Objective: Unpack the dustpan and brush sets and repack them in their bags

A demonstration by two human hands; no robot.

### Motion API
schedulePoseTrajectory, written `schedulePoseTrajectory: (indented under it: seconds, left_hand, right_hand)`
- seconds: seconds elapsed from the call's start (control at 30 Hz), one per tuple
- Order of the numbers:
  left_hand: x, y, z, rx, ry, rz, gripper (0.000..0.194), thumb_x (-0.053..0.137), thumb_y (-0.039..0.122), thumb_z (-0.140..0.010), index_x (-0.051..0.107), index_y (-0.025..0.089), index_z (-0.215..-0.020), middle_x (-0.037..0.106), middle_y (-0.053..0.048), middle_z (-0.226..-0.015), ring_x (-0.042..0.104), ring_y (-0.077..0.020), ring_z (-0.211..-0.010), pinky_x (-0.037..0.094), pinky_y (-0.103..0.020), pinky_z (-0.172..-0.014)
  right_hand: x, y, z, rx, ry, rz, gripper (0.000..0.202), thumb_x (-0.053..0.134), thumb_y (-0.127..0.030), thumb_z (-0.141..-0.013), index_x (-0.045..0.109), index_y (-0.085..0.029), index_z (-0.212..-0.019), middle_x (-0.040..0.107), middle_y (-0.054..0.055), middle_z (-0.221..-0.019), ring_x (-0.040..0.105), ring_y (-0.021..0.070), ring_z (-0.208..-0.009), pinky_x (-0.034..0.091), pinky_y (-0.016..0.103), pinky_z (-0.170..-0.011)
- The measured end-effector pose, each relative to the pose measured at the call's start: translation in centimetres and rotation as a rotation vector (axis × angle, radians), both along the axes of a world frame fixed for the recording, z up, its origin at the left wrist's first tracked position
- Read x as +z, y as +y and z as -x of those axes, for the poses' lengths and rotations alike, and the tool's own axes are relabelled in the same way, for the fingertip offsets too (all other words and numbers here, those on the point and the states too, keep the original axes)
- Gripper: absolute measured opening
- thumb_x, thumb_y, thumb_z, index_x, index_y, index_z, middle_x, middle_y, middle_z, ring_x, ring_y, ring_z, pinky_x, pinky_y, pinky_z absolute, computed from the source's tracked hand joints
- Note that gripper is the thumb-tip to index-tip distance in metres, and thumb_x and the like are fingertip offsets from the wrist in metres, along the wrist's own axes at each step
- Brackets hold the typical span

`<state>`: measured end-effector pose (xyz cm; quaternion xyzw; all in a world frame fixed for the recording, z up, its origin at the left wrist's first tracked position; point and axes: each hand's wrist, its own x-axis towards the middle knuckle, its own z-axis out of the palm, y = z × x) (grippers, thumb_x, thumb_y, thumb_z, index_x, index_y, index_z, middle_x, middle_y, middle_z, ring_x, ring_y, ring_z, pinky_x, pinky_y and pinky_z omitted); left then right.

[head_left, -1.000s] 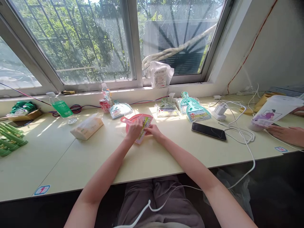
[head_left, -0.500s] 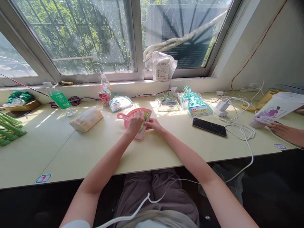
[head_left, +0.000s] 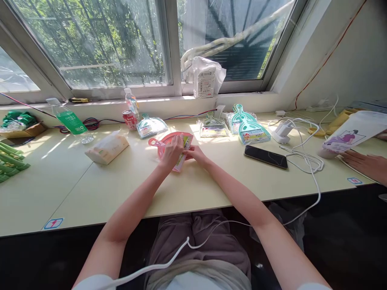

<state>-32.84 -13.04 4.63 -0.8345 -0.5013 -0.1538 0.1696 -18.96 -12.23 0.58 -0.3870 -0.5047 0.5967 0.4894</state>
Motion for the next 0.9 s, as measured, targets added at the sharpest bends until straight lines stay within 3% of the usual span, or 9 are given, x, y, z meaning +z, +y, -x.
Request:
schedulePoseTrajectory:
  seconds: [0.13,0.27,0.43,0.57,0.7,0.9]
  left_hand:
    - [-0.4,-0.2,-0.3,0.030,-0.137,0.072,0.054,0.029,0.006,-0.090,0.046,0.005,-0.141,0.048,-0.026,-0.140,0.057,-0.0343,-0.116,0.054,-0.040,-0.082]
    - [-0.9,0.0,-0.3,0.002,-0.241,0.090,0.059,0.034,0.007,-0.089,0.040,0.010,-0.147,0.034,-0.022,-0.154,0.052,-0.0361,-0.125,0.055,-0.043,-0.086]
    - [-1.1,0.0,-0.7,-0.072,-0.239,0.103,0.059,0.032,0.004,-0.088,0.043,0.008,-0.146,0.044,-0.023,-0.148,0.045,-0.0359,-0.135,0.045,-0.052,-0.103]
    - [-0.8,-0.2,-0.9,-0.049,-0.226,0.056,0.055,0.030,0.005,-0.090,0.049,0.007,-0.141,0.050,-0.024,-0.143,0.047,-0.0377,-0.133,0.035,-0.058,-0.109]
    - [-0.4,-0.7,-0.8,-0.048,-0.148,0.048,0.055,0.032,0.003,-0.090,0.048,0.006,-0.142,0.045,-0.023,-0.147,0.050,-0.0358,-0.130,0.045,-0.050,-0.104]
    - [-0.6,-1.2,-1.2,-0.056,0.002,0.051,0.059,0.034,-0.001,-0.088,0.041,0.007,-0.146,0.033,-0.020,-0.155,0.040,-0.0312,-0.139,0.051,-0.040,-0.098]
  right_hand:
    - [0.1,0.0,0.1,-0.044,0.015,0.012,0.013,0.078,-0.018,-0.068,0.069,-0.013,-0.077,0.072,0.004,-0.069,0.070,0.0196,-0.064,0.063,0.039,-0.071]
    - [-0.2,0.3,-0.1,-0.077,0.044,-0.003,0.017,0.078,-0.017,-0.067,0.069,-0.014,-0.081,0.072,0.003,-0.071,0.070,0.0183,-0.065,0.064,0.034,-0.067]
    - [-0.6,0.7,-0.1,-0.093,0.041,0.016,0.013,0.076,-0.015,-0.068,0.069,-0.014,-0.079,0.071,0.002,-0.068,0.070,0.0173,-0.062,0.064,0.033,-0.067]
    - [-0.6,0.7,-0.1,-0.108,0.059,0.018,0.012,0.074,-0.013,-0.069,0.067,-0.014,-0.079,0.071,0.002,-0.069,0.069,0.0168,-0.062,0.064,0.034,-0.068]
    - [-0.4,0.5,-0.2,-0.131,0.064,0.028,0.011,0.072,-0.012,-0.071,0.067,-0.014,-0.080,0.070,0.002,-0.068,0.069,0.0167,-0.063,0.064,0.033,-0.068]
    - [-0.3,0.4,-0.2,-0.172,0.133,0.039,0.011,0.069,-0.009,-0.071,0.067,-0.014,-0.081,0.069,0.000,-0.067,0.068,0.0159,-0.063,0.063,0.035,-0.071]
